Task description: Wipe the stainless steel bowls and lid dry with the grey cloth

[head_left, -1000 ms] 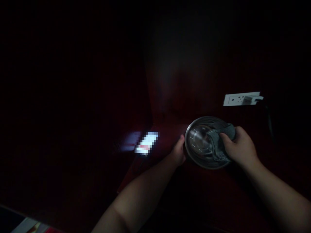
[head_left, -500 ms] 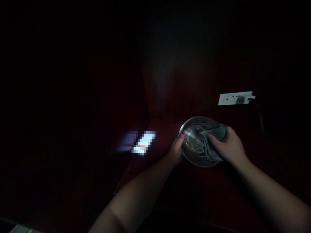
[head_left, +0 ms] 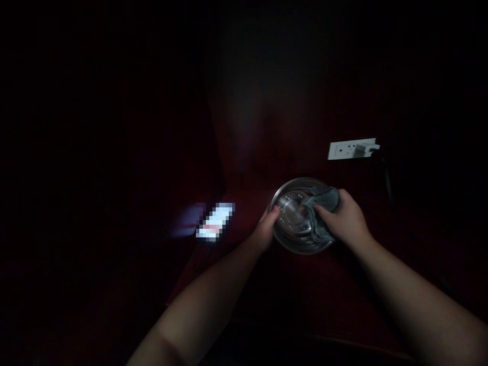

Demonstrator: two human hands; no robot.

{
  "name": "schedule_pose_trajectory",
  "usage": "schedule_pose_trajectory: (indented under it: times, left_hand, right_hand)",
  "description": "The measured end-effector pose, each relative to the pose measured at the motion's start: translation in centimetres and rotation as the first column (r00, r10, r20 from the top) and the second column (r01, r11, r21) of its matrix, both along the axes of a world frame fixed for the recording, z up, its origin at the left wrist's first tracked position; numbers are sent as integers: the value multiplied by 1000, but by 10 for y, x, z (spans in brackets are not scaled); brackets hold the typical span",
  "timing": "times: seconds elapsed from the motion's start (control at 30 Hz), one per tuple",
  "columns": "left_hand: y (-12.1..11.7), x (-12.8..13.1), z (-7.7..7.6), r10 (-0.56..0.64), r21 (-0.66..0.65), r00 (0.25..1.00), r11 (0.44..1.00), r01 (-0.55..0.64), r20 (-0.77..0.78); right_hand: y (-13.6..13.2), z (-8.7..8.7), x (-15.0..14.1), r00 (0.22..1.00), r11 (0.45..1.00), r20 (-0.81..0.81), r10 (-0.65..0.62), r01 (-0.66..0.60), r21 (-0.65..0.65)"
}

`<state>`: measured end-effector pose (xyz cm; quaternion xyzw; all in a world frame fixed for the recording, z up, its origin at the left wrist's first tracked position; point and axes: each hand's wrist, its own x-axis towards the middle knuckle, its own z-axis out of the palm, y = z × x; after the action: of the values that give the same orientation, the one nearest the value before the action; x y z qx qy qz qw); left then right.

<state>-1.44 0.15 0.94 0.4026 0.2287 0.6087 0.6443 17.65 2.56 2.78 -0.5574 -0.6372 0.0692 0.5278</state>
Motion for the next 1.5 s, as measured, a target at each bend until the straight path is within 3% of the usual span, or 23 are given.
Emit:
schedule_pose_trajectory:
  times: [0.43, 0.77, 0.93, 1.1, 1.27, 1.5]
  left_hand:
    - [-1, -3, 1, -109, 22, 992, 994, 110, -61]
    - [-3, 2, 2, -43, 91, 998, 995, 37, 55]
    - [0, -1, -6, 36, 144, 999, 989, -41, 40]
    - [-1, -4, -13, 24, 51, 999, 998, -22, -42]
    - [-4, -4, -9, -10, -2, 998, 1000, 10, -70]
    - [-7, -4, -2, -3, 45, 995, 999, 7, -97]
  right_hand:
    - [-8, 9, 1, 997, 1000, 68, -27, 27, 7]
    - [-4, 8, 2, 997, 997, -73, -25, 30, 75]
    - [0, 3, 1, 984, 995, -179, -27, 45, 93]
    - [2, -2, 0, 996, 994, -92, 1, 9, 107]
    - [1, -1, -1, 998, 992, -46, -36, 41, 123]
    - [-2, 3, -2, 998, 989, -31, -46, 50, 142]
